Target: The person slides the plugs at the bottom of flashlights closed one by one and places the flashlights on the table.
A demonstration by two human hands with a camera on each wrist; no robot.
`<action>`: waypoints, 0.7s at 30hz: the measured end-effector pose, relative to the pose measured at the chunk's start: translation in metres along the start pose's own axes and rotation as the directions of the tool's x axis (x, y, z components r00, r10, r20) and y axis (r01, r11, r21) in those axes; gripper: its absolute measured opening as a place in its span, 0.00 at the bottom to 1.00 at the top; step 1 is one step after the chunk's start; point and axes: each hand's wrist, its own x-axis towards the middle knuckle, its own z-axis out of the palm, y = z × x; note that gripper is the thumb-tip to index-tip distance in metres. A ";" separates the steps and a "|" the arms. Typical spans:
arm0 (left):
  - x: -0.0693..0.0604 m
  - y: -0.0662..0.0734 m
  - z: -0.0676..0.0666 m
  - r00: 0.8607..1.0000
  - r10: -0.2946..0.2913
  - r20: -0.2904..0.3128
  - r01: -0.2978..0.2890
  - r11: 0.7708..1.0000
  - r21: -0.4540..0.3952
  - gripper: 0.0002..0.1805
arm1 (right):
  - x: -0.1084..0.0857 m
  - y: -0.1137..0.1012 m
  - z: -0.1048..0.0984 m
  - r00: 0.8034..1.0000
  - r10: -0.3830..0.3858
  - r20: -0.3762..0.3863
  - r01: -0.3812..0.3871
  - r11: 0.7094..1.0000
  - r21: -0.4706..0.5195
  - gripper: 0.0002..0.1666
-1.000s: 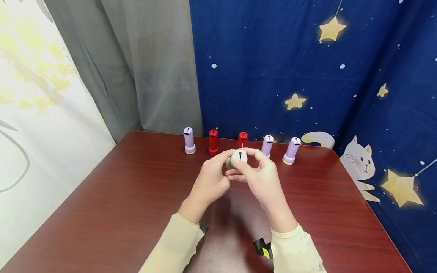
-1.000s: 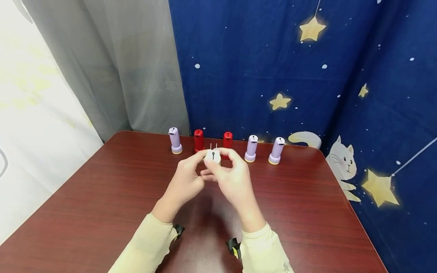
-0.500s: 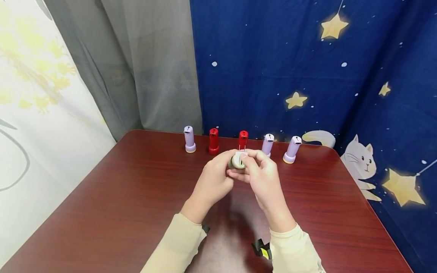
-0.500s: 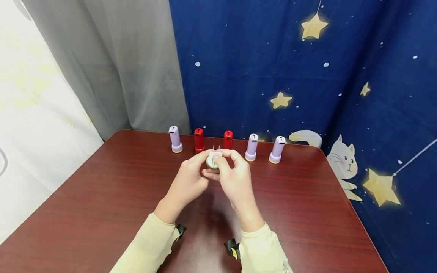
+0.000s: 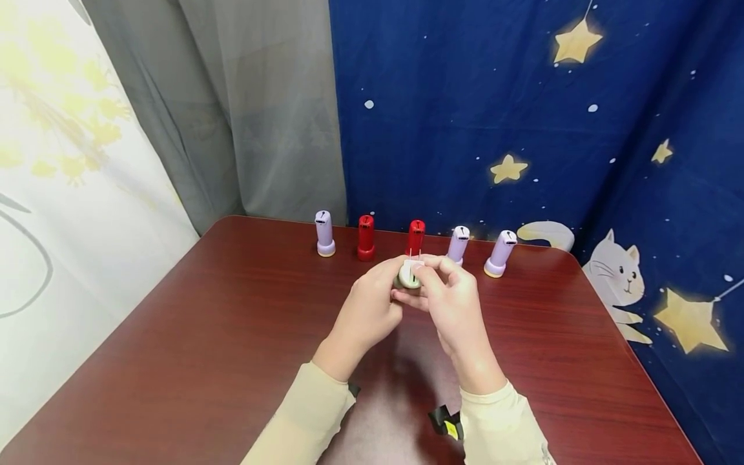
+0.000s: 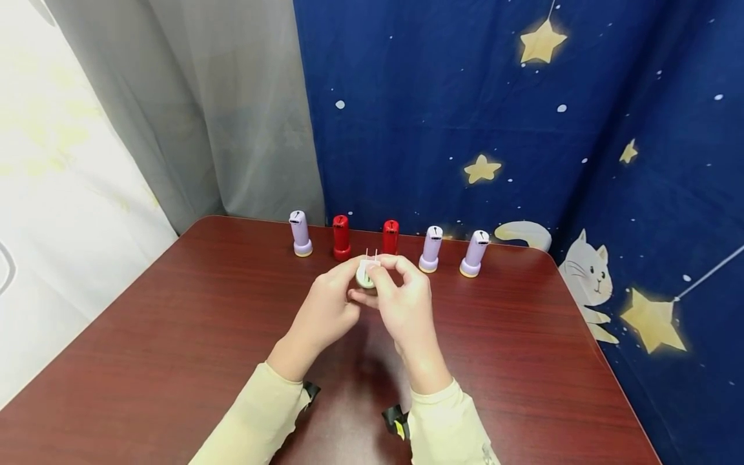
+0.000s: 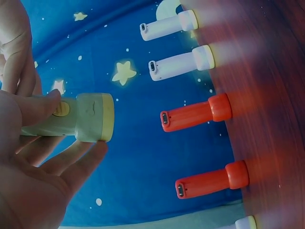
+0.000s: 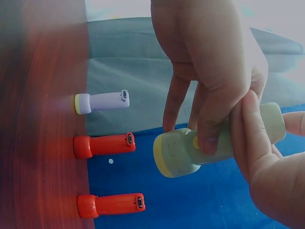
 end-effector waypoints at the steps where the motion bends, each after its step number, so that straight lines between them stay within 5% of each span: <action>1: 0.000 0.000 0.001 1.000 0.003 -0.002 -0.003 1.000 0.004 0.34 | 0.000 0.000 0.000 1.000 0.000 -0.001 0.000 1.000 0.002 0.15; 21: -0.001 0.001 0.001 1.000 -0.010 -0.001 0.010 1.000 0.005 0.35 | 0.003 0.004 0.000 1.000 0.002 0.012 -0.002 1.000 -0.022 0.17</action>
